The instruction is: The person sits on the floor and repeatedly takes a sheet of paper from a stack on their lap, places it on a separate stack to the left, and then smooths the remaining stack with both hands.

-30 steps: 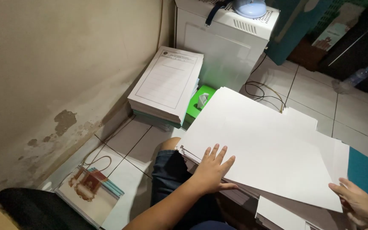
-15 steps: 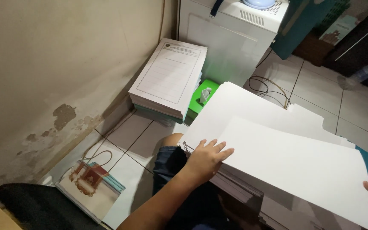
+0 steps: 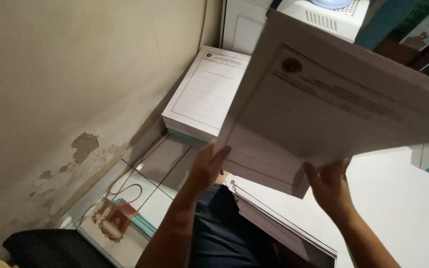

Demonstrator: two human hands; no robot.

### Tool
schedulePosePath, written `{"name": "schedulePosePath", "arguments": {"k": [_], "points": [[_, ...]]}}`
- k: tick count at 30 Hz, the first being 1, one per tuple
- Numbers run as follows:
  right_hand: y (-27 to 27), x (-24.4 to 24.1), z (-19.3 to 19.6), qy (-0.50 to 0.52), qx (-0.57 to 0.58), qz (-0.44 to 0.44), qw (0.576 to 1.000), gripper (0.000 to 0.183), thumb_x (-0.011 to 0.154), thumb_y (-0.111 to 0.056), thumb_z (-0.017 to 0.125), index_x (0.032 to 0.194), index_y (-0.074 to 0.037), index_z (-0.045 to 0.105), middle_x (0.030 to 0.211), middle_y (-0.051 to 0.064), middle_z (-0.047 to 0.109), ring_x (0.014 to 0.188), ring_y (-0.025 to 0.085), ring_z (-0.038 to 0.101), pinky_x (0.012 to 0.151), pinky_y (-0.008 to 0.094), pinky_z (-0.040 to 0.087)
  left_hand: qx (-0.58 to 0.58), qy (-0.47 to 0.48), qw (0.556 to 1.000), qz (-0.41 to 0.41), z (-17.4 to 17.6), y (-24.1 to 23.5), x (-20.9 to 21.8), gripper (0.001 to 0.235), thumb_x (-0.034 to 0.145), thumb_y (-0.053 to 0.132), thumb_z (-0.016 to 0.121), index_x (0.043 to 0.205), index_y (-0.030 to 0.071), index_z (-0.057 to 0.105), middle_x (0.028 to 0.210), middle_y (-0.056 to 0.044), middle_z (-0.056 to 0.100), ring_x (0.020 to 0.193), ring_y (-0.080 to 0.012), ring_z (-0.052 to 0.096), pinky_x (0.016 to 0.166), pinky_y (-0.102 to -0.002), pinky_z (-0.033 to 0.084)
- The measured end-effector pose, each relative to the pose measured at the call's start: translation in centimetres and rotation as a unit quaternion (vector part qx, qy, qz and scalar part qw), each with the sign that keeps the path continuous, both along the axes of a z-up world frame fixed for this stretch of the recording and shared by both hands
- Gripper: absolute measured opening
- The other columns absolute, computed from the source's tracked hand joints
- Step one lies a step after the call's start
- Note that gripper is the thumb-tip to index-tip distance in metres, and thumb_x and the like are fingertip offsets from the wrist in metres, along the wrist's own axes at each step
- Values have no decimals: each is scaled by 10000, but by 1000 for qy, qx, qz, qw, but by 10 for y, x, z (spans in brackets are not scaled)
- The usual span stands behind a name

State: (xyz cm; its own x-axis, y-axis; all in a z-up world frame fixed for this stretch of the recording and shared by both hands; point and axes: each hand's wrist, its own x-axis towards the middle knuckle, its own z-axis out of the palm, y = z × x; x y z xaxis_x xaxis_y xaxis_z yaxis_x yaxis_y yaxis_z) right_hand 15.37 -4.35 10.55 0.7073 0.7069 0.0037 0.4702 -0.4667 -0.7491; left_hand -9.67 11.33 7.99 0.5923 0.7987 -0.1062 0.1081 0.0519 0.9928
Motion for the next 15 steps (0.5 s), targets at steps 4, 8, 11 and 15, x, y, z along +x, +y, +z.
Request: {"name": "schedulePosePath", "arguments": {"k": [4,8,11,15], "points": [[82,-18,-39,-46,223,146,963,909,951,-96,683,1522,-30,-23,1303,303,535,1044,504,655,803,582,578,42,55,991,112,26,37,-23,562,1023,452,585,1306,-23,486,1146,-239,487,1027,-329,508,882,-461,466],[162,-43,-67,-60,269,137,952,1063,916,73,671,1656,-107,-72,1314,337,449,1098,521,619,913,585,546,225,176,928,238,-46,118,-32,456,988,312,730,1257,61,461,1139,-264,713,1073,-403,713,872,-482,583],[190,-60,-108,-71,152,189,968,937,797,-96,793,1594,-54,304,1495,351,285,1420,608,333,1160,663,358,297,284,869,276,-92,162,-35,545,949,309,772,1273,59,413,1136,-258,702,1059,-381,722,868,-484,607],[182,-78,-105,-156,85,290,940,701,744,-272,895,1318,-54,559,1624,375,157,1171,608,585,936,617,571,333,331,853,226,-108,171,-51,504,960,381,738,1262,62,490,1191,-224,702,1065,-372,719,863,-491,607]]}}
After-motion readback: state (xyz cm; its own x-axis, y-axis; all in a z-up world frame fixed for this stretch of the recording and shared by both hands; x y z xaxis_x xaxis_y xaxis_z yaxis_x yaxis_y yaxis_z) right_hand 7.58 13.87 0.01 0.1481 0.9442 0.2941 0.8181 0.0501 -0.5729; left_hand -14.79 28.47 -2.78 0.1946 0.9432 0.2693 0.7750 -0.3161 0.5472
